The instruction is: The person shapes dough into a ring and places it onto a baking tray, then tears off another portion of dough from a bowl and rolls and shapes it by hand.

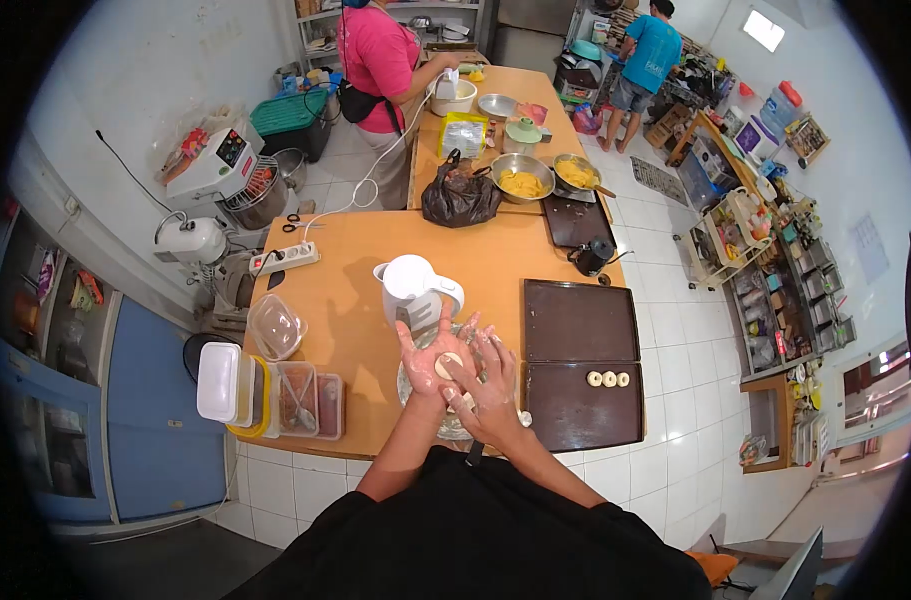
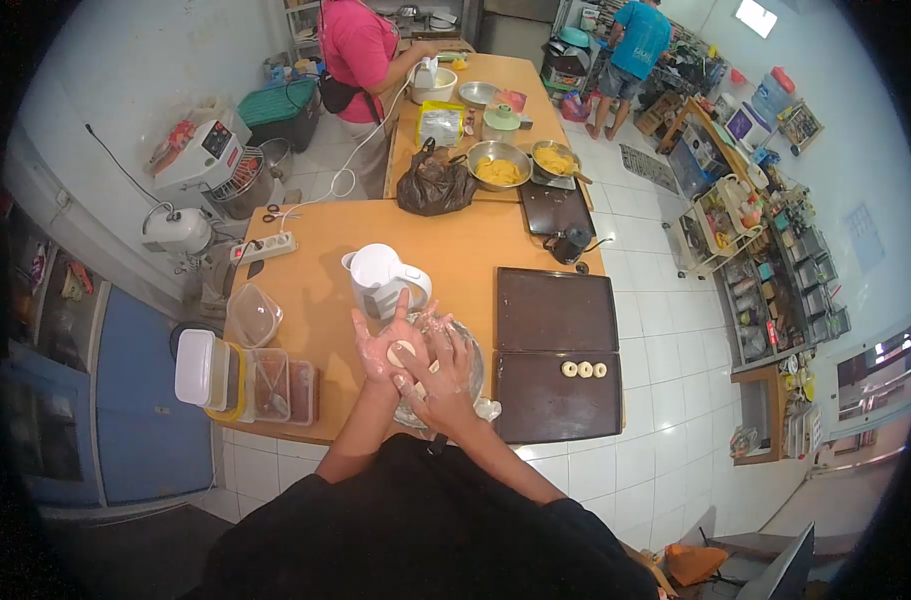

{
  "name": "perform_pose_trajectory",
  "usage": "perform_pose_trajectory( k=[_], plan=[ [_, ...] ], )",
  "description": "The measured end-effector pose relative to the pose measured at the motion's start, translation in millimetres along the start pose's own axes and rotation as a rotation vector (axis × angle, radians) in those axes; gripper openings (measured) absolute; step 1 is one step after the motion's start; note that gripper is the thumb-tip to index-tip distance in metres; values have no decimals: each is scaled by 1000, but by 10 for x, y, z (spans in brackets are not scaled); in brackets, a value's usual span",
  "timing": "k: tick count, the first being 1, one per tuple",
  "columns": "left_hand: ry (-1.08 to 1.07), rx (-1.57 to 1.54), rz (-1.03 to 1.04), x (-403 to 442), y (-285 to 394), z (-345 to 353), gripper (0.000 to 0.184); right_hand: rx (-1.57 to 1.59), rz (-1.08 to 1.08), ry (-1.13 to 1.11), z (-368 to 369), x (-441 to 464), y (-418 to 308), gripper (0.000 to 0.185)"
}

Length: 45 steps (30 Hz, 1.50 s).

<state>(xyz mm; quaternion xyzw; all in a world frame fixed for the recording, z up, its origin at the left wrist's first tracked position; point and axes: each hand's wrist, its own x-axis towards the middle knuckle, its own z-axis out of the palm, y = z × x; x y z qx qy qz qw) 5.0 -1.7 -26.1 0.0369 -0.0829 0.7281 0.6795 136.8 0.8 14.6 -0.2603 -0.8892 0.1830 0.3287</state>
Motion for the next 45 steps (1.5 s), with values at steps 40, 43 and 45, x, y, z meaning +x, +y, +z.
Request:
perform_pose_trajectory(
  k=[40,43,45],
  plan=[
    [80,83,48,23,40,148,98,-1,-49,39,-97,-41,79,35],
    [42,78,26,15,37,158,97,-26,-40,73,-71,-58,105,36],
    [37,64,21,14,45,151,97,-36,-32,84,-61,-57,107,36]
  ],
)
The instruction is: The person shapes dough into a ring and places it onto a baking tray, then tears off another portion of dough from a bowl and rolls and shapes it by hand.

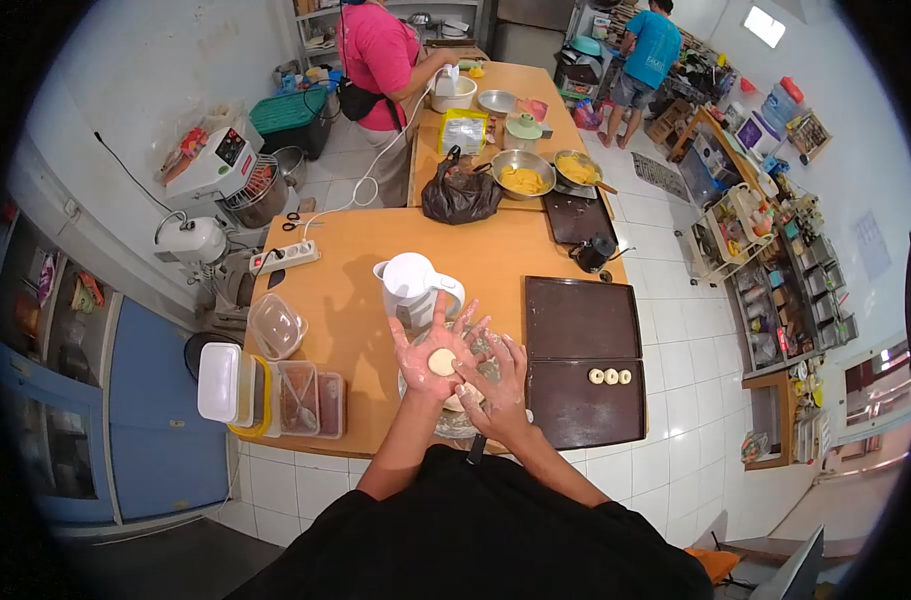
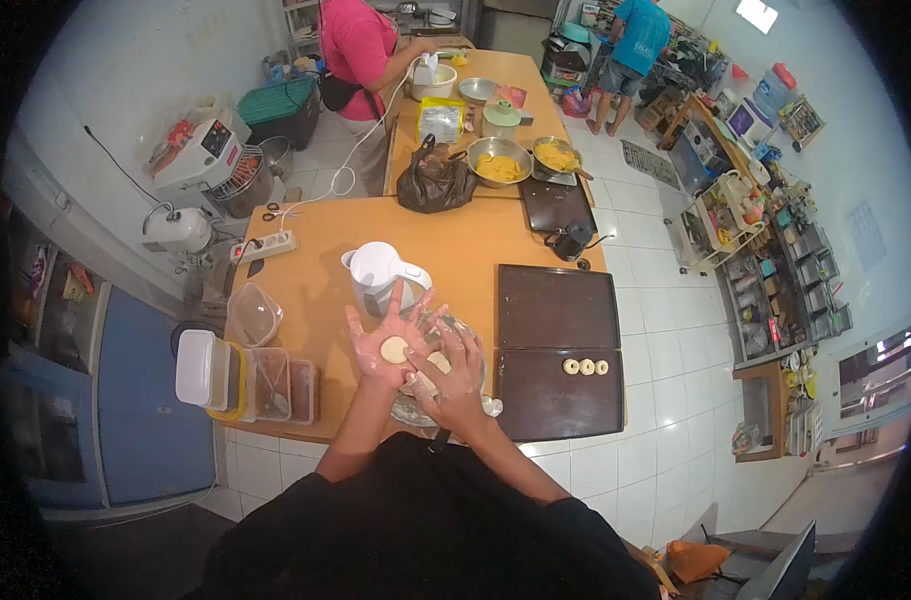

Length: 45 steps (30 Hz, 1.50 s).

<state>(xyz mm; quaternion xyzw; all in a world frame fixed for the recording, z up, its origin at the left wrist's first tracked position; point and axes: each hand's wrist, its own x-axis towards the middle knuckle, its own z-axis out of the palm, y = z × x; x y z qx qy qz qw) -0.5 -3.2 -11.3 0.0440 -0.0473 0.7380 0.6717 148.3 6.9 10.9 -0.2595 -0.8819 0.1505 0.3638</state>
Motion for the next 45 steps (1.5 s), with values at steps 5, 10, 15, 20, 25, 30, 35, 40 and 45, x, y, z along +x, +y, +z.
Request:
perform_pose_trajectory(
  k=[5,10,15,20,25,30,35,40,45],
  plan=[
    [75,-16,11,22,-37,23,96,3,17,-20,-27,69,-79,36],
    [4,38,10,15,-16,-34,97,-33,34,-32,-12,71,-106,41],
    [27,20,37,18,-29,-25,98,-42,55,-97,28,42,-93,41],
    [21,1,50,17,-22,-63,97,-10,-23,-110,-15,45,-132,34],
    [15,33,55,11,-7,-83,97,48,-9,-95,-27,50,-109,31],
    [-44,-9,31,11,-20,-9,97,72,11,-35,-98,109,-84,32],
    [-24,7,19,17,-39,53,97,25,-13,-51,-124,119,-76,32],
    [-19,35,19,12,-41,65,97,-16,0,-81,-162,147,-119,28],
    [-25,-2,9,6,-39,74,97,-59,6,-114,-198,169,-159,26]
  ],
)
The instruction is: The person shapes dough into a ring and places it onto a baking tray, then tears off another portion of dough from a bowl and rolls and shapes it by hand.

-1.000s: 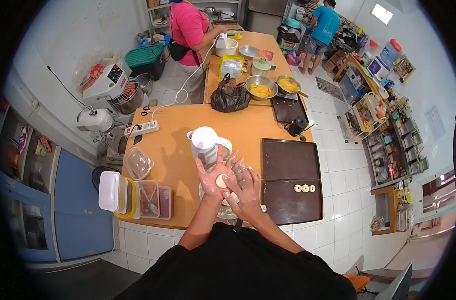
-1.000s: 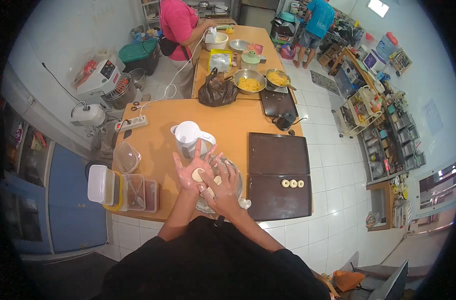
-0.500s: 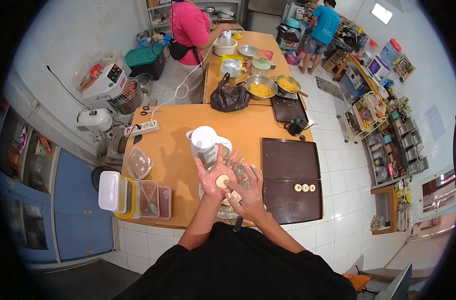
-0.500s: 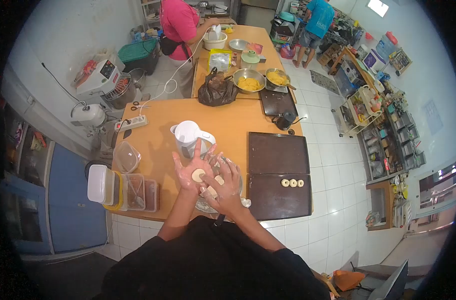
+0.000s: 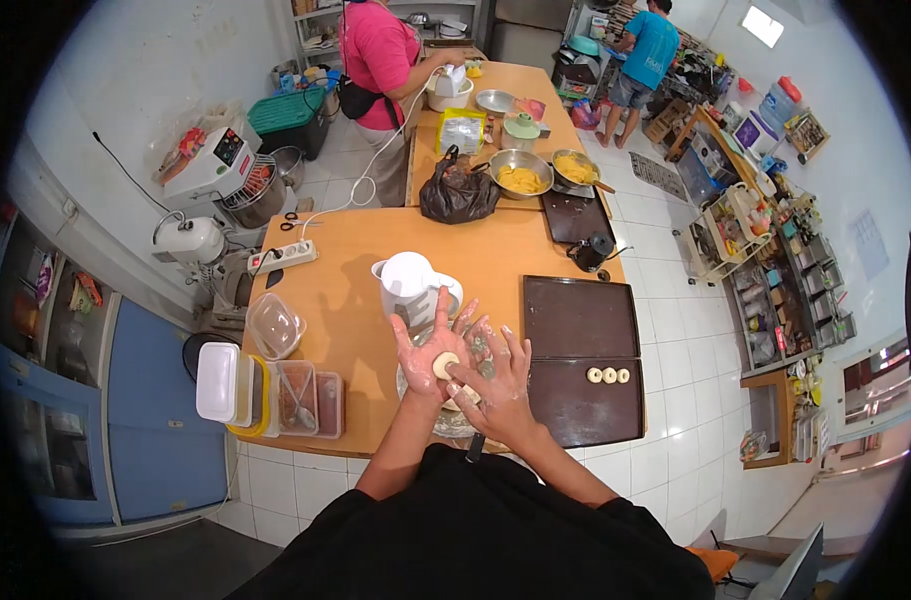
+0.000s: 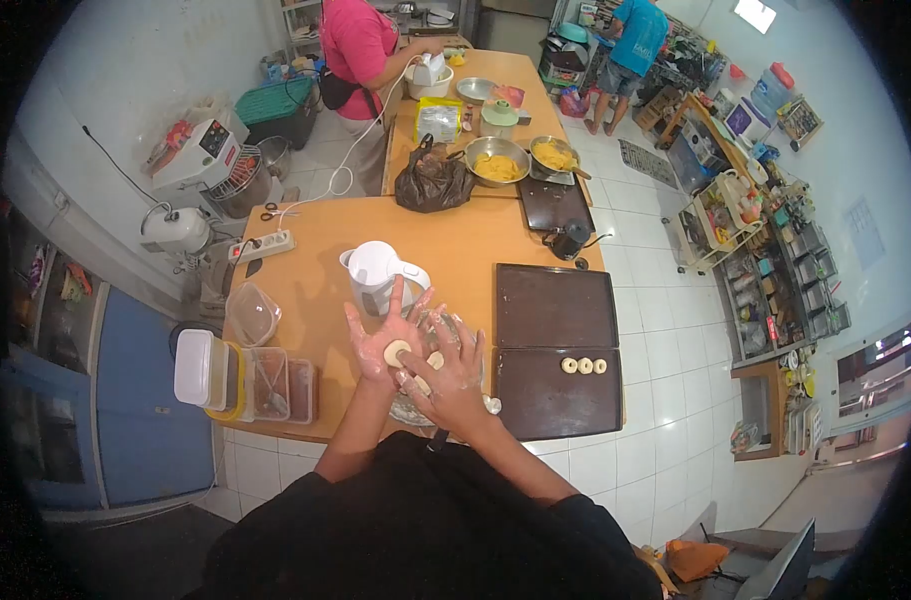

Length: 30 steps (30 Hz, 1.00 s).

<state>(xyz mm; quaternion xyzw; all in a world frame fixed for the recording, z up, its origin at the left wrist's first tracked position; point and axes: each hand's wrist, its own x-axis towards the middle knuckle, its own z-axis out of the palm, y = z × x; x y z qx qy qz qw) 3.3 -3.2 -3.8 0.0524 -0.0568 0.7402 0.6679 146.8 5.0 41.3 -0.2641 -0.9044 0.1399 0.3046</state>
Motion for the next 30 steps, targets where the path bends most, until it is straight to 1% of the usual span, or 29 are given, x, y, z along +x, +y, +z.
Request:
perform_pose_trajectory(
  k=[3,5,12,18,20,24,26,27,29,30],
  plan=[
    [-52,-77,-16,7,15,-41,97,-45,7,-40,-18,7,-30,27],
    [-47,60,-26,0,24,-71,97,-102,-6,-63,-15,14,-49,29],
    [6,107,-3,-30,32,-78,99,-165,-13,-131,-93,53,-99,34],
    [-5,54,-23,-29,14,-55,101,-181,-32,-196,-151,90,-103,35],
    [30,90,-26,-25,-2,-52,102,-185,-32,-228,-148,89,-87,36],
    [43,44,-31,-40,38,-118,101,-108,-63,-219,-182,126,-60,32],
    [-10,-136,-67,-19,71,-173,101,-76,-88,-175,-187,159,-22,24],
    [-10,-137,-65,-15,67,-170,101,-76,-89,-176,-198,172,-9,24],
    [-48,-57,-88,-35,52,-172,101,34,-69,-64,-207,183,-1,19],
    [-46,-57,-89,-40,35,-104,101,35,-68,-64,-203,187,9,19]
  ],
)
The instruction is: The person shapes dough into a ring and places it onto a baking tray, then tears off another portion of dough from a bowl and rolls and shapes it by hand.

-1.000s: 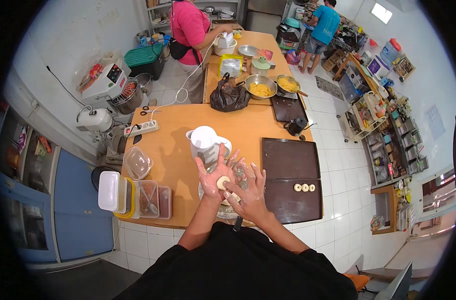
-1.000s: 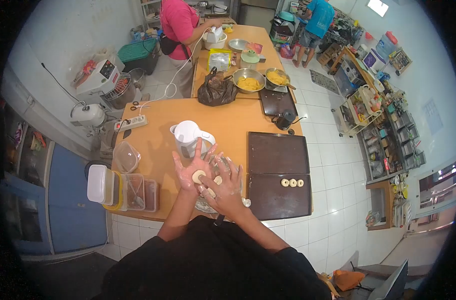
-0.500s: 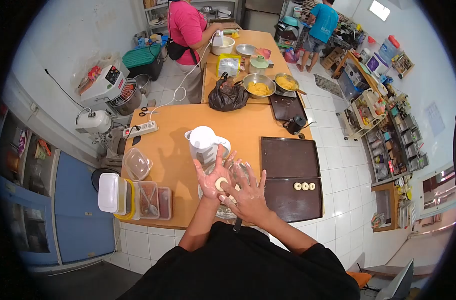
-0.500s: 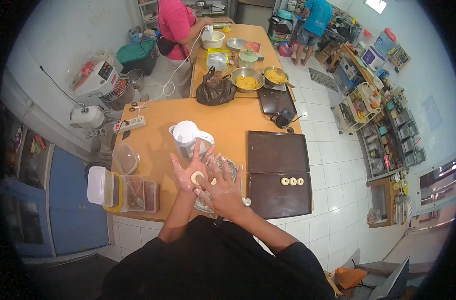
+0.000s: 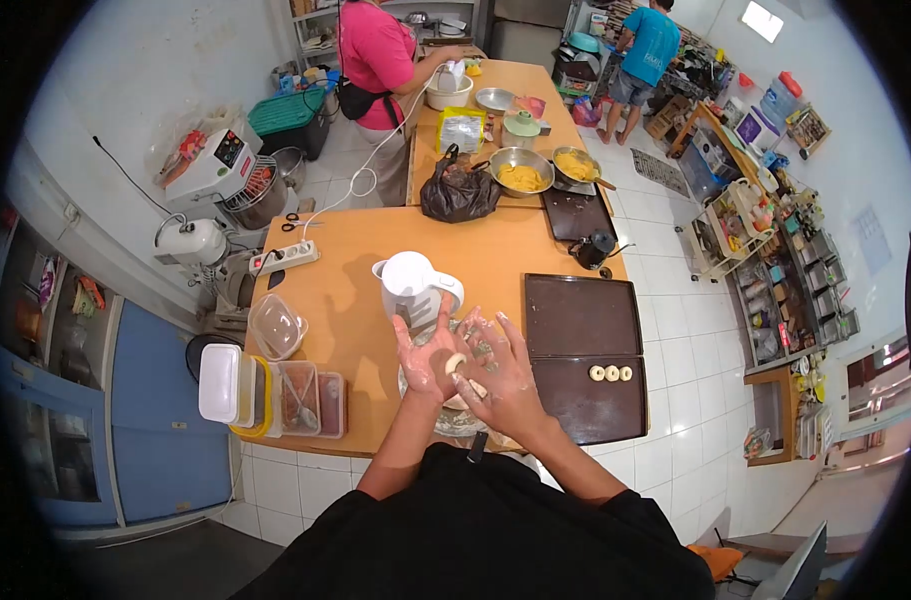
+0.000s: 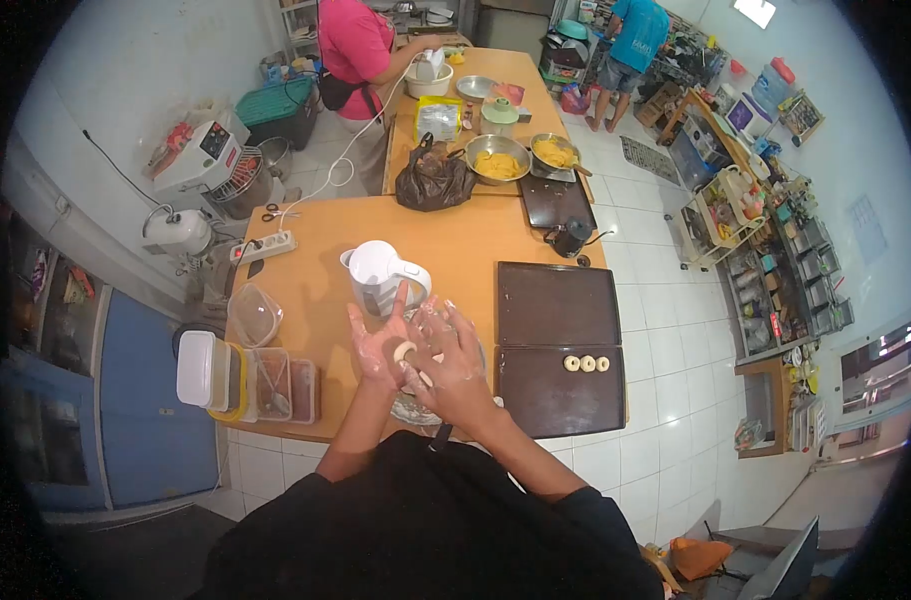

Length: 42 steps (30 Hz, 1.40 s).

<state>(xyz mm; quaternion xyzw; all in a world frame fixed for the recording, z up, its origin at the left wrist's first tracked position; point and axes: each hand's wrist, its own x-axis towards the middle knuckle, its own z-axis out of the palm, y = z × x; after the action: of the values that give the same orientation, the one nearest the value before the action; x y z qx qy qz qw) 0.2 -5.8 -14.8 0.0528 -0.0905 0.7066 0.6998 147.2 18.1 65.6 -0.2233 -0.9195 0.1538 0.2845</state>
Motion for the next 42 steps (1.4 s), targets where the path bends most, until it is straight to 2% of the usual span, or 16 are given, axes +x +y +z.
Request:
perform_pose_trajectory(
  k=[2,6,9,11,12,14,15,17,18,20,23,26,30,33,36,42],
  plan=[
    [224,173,52,17,-46,140,100,54,21,63,5,8,30,23],
    [125,92,-27,31,-41,90,99,81,41,55,54,26,26,26],
    [162,199,-19,48,-91,109,95,146,134,113,145,-9,74,28],
    [201,415,-20,24,-97,191,90,348,246,100,188,-45,144,26],
    [201,415,-19,14,-103,273,90,348,245,99,210,-51,160,26],
    [229,645,-6,5,-112,416,75,918,503,126,240,-62,193,22],
    [228,644,-8,-6,-83,392,75,916,504,127,235,-64,235,22],
    [236,1000,9,-65,0,318,46,1064,625,34,190,-68,342,18],
    [237,1001,9,-85,6,323,46,1065,626,33,157,-59,356,18],
    [280,1243,91,-124,18,343,26,1478,860,-35,90,-41,359,16],
    [360,1378,12,-173,39,520,25,1635,864,-68,137,-84,443,17],
    [350,1458,9,-168,51,612,21,1678,836,-116,199,-112,504,19],
    [387,1421,-55,-174,61,621,20,1749,886,-130,213,-104,507,21],
    [388,1420,-9,-172,39,604,17,1840,928,-126,190,-80,459,21],
    [384,1478,45,-175,20,578,17,1891,875,-141,208,-75,443,21],
    [441,1372,121,-184,-52,611,15,1968,855,-123,255,-59,399,24]
  ],
)
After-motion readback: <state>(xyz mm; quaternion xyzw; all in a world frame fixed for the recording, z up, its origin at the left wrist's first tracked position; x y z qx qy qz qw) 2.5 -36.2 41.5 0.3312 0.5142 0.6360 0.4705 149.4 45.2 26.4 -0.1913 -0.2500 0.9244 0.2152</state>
